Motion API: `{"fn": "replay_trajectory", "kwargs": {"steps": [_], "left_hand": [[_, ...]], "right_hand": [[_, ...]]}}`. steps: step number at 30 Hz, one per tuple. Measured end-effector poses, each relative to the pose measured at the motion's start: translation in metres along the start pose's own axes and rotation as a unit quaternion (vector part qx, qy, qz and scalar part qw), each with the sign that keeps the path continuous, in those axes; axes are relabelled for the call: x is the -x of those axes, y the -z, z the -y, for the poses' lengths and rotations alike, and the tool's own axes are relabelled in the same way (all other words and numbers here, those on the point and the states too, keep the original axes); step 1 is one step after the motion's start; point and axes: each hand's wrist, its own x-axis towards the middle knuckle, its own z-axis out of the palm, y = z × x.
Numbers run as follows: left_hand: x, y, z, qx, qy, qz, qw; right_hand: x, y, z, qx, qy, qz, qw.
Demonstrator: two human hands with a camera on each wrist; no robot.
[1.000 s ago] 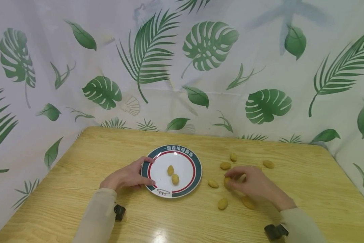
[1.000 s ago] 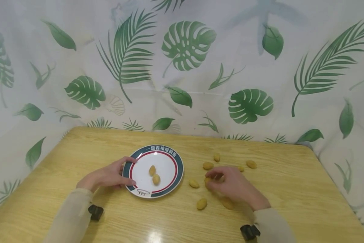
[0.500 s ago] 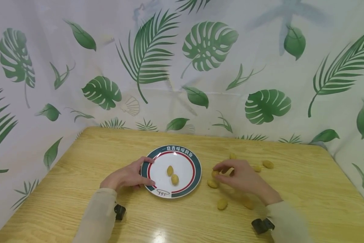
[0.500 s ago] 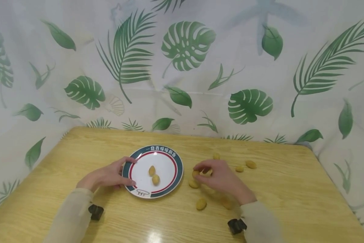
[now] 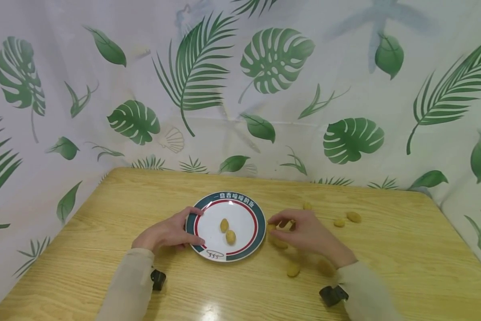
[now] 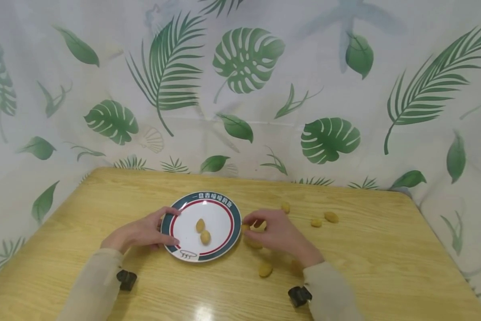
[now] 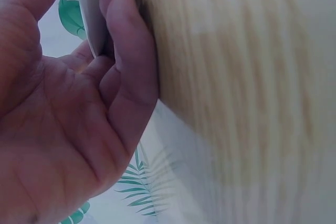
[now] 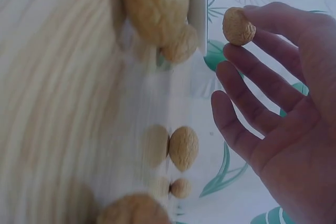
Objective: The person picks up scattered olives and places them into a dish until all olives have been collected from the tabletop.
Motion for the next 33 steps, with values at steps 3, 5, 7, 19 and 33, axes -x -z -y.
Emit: {"fn": "replay_trajectory", "kwargs": {"steps": [3, 5, 7, 19, 33], "left_hand": [[0.000, 0.000, -0.001, 0.002, 0.001, 0.001, 1.0000], [0.000, -0.001, -0.001, 0.002, 0.000, 0.002, 1.0000], [0.000, -0.001, -0.001, 0.002, -0.001, 0.002, 1.0000], [-0.001, 0.000, -0.001, 0.000, 0.001, 0.008, 1.0000], [-0.001, 0.001, -0.001, -0.004, -0.003, 0.007, 1.0000]], "right_hand": [[-0.003, -0.003, 0.004, -0.006, 0.004, 0.004, 1.0000], [-0.005, -0.005, 0.006, -0.010, 0.009, 0.006, 0.9999], [-0.006, -0.008, 0.009, -0.013, 0.012, 0.008, 0.9998], [-0.021, -0.025, 0.020, -0.015, 0.033, -0.003, 0.9993], [-0.041, -0.043, 0.028, -0.008, 0.054, 0.005, 0.9985]]}}
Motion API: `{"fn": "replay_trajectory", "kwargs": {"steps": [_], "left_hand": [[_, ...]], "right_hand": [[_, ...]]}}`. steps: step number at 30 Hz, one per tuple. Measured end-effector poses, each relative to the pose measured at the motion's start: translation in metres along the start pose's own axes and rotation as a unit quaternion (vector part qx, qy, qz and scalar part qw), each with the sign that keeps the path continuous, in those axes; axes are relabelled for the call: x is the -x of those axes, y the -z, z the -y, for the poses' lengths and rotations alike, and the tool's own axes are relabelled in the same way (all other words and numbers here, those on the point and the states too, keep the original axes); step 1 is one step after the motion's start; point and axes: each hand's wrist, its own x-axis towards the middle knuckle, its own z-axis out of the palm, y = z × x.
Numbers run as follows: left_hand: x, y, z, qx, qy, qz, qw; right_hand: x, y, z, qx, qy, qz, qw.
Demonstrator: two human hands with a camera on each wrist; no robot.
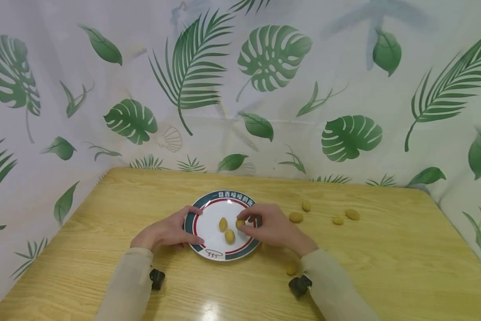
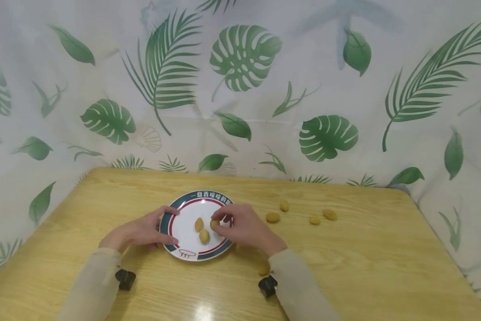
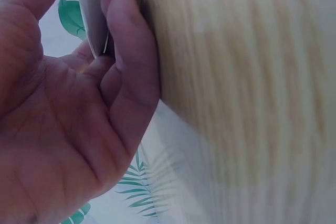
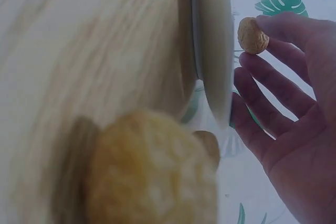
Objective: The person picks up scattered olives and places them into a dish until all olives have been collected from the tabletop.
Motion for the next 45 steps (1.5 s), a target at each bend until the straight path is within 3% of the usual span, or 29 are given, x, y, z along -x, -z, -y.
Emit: {"fn": "replay_trajectory", "kwargs": {"steps": [23, 45], "left_hand": [[0.000, 0.001, 0.000, -0.003, 0.003, 0.009, 1.0000], [-0.001, 0.002, -0.001, -0.008, -0.004, 0.006, 0.9999]], "right_hand": [[-0.018, -0.015, -0.006, 0.005, -0.039, 0.035, 0.9986], [-0.018, -0.006, 0.005, 0.013, -0.096, 0.067, 0.9931]]}}
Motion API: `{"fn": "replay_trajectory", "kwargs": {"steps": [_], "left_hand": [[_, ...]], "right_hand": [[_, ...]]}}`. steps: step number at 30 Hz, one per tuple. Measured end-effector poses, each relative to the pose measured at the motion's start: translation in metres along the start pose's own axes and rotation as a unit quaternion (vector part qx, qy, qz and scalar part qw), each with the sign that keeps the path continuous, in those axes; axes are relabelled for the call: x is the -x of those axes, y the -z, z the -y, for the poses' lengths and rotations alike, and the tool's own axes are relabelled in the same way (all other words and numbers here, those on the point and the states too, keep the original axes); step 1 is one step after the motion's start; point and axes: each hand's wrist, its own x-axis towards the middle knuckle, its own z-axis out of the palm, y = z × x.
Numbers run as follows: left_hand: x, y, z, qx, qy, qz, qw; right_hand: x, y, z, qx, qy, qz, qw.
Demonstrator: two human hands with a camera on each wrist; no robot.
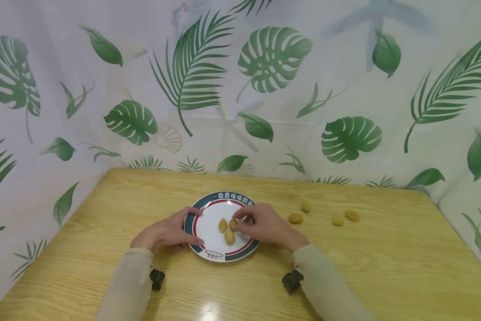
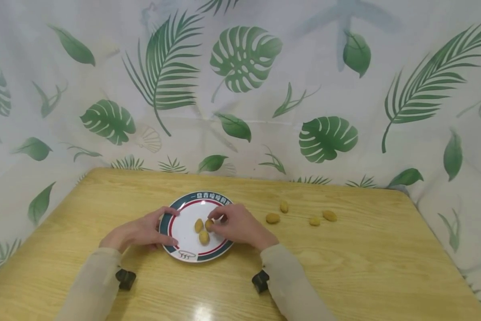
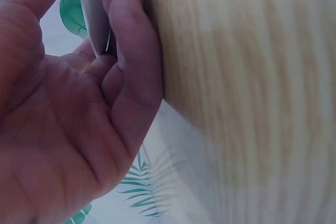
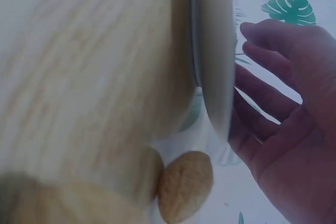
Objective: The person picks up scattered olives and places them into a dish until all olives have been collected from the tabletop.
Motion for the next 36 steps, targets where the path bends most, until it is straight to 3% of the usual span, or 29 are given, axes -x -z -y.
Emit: {"fn": "replay_trajectory", "kwargs": {"steps": [24, 36], "left_hand": [[0.000, 0.000, 0.001, 0.011, -0.003, -0.001, 0.9999], [-0.001, -0.001, 0.002, 0.008, -0.005, -0.003, 1.0000]], "right_hand": [[0.031, 0.035, -0.008, 0.001, 0.077, -0.031, 0.9965], [0.052, 0.049, -0.028, 0.022, 0.061, -0.062, 0.9960]]}}
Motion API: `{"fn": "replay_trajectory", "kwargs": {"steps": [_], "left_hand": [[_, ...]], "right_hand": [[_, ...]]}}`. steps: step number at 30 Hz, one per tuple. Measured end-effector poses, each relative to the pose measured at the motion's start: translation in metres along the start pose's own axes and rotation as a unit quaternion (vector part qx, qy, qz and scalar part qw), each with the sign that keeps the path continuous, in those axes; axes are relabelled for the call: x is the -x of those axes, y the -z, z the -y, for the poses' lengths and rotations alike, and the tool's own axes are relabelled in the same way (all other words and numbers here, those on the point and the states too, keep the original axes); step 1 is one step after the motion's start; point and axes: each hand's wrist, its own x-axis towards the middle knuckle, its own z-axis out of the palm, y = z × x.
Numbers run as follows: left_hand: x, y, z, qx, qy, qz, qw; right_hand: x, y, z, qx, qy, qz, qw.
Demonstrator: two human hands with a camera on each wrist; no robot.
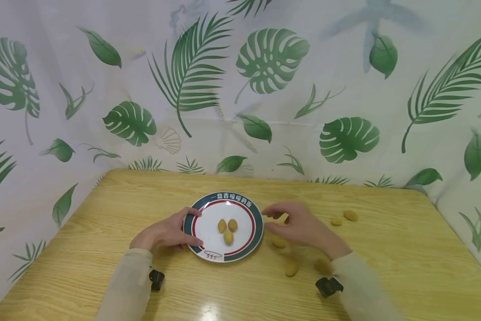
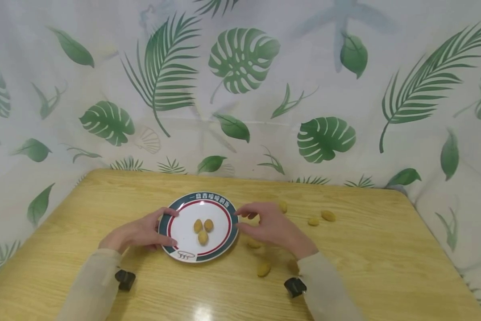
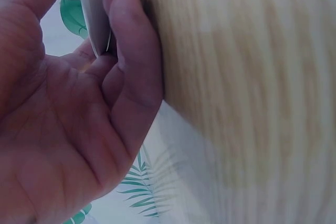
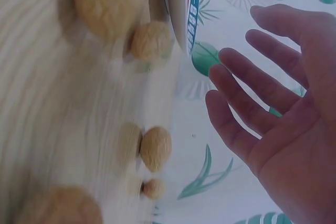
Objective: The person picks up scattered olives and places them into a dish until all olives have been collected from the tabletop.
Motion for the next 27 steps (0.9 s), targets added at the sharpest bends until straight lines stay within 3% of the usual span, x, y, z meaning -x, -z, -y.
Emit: {"fn": "replay_trajectory", "kwargs": {"steps": [15, 27], "left_hand": [[0.001, 0.000, -0.001, -0.004, 0.004, 0.001, 1.0000], [0.001, 0.000, 0.000, 0.000, 0.006, 0.001, 1.0000]], "right_hand": [[0.027, 0.023, -0.017, 0.000, 0.000, -0.039, 0.9992], [0.043, 0.037, -0.028, 0.021, -0.035, -0.049, 0.9979]]}}
